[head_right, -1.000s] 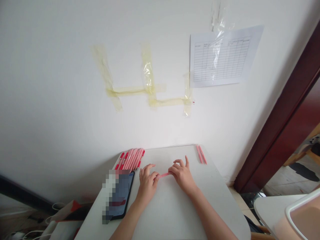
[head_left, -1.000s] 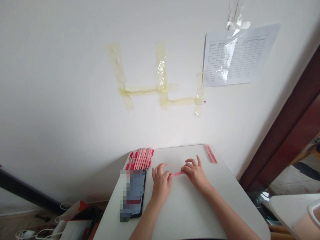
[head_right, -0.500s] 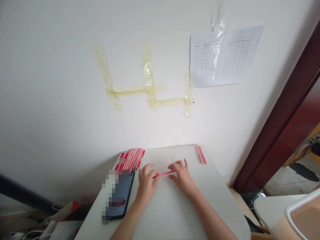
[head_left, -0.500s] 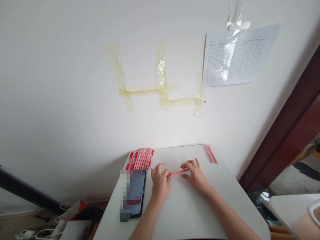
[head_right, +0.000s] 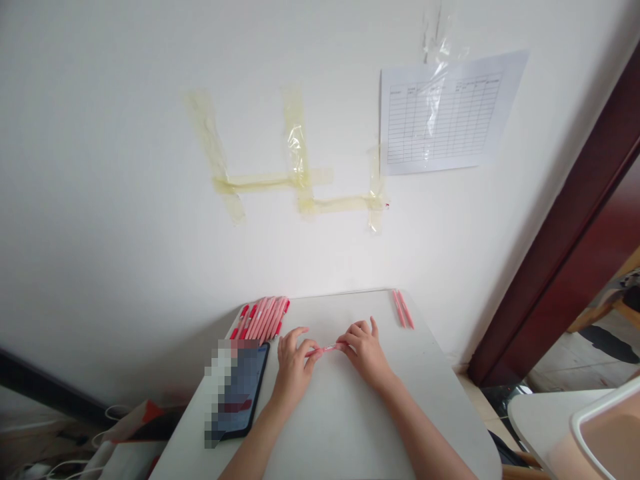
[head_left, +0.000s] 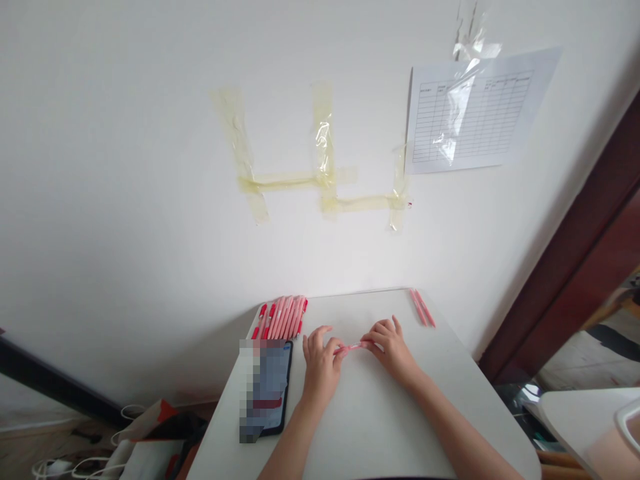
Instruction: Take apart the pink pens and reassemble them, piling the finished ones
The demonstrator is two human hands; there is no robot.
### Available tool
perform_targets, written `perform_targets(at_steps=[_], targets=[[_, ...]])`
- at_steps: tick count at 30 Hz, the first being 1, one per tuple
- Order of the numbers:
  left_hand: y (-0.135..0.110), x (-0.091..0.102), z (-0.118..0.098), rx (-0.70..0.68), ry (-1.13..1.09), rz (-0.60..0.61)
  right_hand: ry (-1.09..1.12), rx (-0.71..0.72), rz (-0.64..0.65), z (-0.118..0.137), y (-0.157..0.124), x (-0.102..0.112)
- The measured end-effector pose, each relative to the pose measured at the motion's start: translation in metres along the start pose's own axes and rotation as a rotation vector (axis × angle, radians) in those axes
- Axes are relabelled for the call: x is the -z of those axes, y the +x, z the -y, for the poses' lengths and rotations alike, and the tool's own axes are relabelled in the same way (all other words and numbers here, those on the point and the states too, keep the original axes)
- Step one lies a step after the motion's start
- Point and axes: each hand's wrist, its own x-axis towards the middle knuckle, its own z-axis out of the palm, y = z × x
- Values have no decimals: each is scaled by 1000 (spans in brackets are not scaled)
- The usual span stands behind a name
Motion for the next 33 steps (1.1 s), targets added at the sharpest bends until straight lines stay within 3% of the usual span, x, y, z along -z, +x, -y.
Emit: perform_targets(at_steps=[33], targets=[[0, -1, 3, 28, -4, -11, 50, -16, -8, 3, 1, 8]])
